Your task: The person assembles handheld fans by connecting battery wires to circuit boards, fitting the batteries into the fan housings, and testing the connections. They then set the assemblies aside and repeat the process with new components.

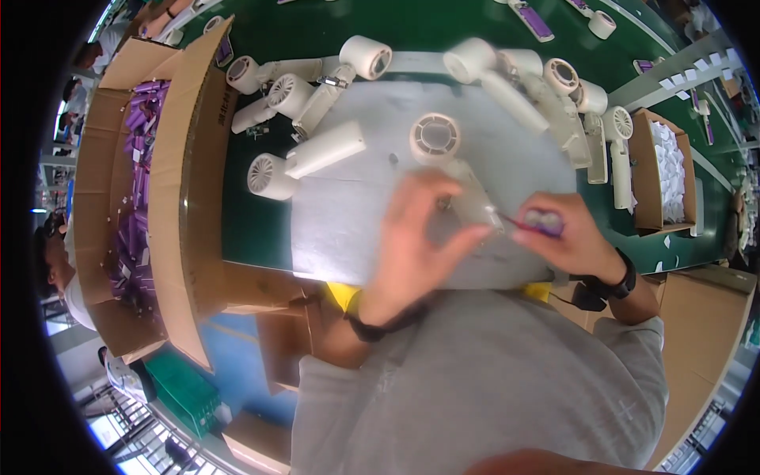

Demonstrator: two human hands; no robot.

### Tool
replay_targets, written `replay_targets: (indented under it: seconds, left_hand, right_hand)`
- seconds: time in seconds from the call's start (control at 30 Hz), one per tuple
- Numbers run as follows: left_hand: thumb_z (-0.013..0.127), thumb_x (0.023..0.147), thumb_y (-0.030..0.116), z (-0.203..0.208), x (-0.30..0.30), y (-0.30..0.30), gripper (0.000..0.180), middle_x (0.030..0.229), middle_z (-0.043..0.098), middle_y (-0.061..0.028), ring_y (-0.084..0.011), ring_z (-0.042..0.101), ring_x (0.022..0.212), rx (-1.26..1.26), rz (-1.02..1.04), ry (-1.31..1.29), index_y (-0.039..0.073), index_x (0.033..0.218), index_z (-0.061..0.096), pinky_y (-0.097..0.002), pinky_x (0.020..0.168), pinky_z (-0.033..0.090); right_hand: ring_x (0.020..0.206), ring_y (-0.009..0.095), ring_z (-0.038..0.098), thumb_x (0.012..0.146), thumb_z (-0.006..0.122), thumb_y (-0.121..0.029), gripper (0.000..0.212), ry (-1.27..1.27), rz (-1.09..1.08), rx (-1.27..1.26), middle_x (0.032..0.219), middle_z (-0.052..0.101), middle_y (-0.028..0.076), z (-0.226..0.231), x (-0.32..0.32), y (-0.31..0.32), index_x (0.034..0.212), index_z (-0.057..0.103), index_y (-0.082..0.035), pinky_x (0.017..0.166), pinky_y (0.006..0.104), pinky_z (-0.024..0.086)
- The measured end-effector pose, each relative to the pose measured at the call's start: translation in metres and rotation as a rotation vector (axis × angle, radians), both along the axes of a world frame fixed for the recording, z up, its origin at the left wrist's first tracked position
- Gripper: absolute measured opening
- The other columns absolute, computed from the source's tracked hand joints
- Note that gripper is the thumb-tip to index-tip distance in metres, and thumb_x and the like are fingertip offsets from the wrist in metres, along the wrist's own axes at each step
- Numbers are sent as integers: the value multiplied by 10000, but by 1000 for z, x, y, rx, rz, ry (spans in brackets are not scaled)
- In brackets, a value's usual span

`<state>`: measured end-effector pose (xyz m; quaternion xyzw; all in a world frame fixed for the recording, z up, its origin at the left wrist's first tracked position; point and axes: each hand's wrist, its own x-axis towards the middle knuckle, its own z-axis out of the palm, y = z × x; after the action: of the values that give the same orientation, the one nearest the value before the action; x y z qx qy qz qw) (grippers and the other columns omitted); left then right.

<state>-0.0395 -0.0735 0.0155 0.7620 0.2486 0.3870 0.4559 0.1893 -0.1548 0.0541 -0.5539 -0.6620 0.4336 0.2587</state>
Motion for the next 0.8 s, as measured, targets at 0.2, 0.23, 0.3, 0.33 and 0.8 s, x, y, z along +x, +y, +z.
replay_targets:
  seconds: [0.2,0.23,0.3,0.33,0.8]
  left_hand:
    - [825,644,22,-22,-1,15,497,1082,588,-110,-303,565,1005,26,107,307,54,1071,572,-366,845,486]
    - [825,644,22,-22,-1,16,497,1082,588,-110,-303,565,1005,14,108,311,54,1071,572,-366,845,486]
    - [817,651,14,-20,-2,18,474,1061,607,-101,-296,578,989,-5,91,297,56,1060,581,-365,846,485]
    - [813,654,10,-20,-2,19,463,1051,616,-96,-292,585,981,-13,81,290,58,1054,586,-364,846,484]
    - [776,679,-25,-15,-10,12,319,964,661,-97,-283,638,878,-211,108,168,59,964,660,-349,771,509]
  right_hand:
    - [782,238,603,784,714,10,200,-33,-166,56,896,617,121,-17,-8,18,916,564,3,647,305,459]
    - [790,247,603,778,712,22,209,-28,-154,143,895,614,122,-19,-16,25,918,559,2,652,307,466]
    - [797,256,602,763,716,34,228,-50,-125,267,903,616,123,-27,-29,40,926,560,2,660,314,474]
    - [805,265,601,748,720,46,248,-74,-102,404,911,618,123,-32,-34,46,933,562,1,669,322,481]
    - [760,249,599,617,731,74,284,-54,-58,596,877,651,64,-51,-45,55,841,593,-34,630,341,500]
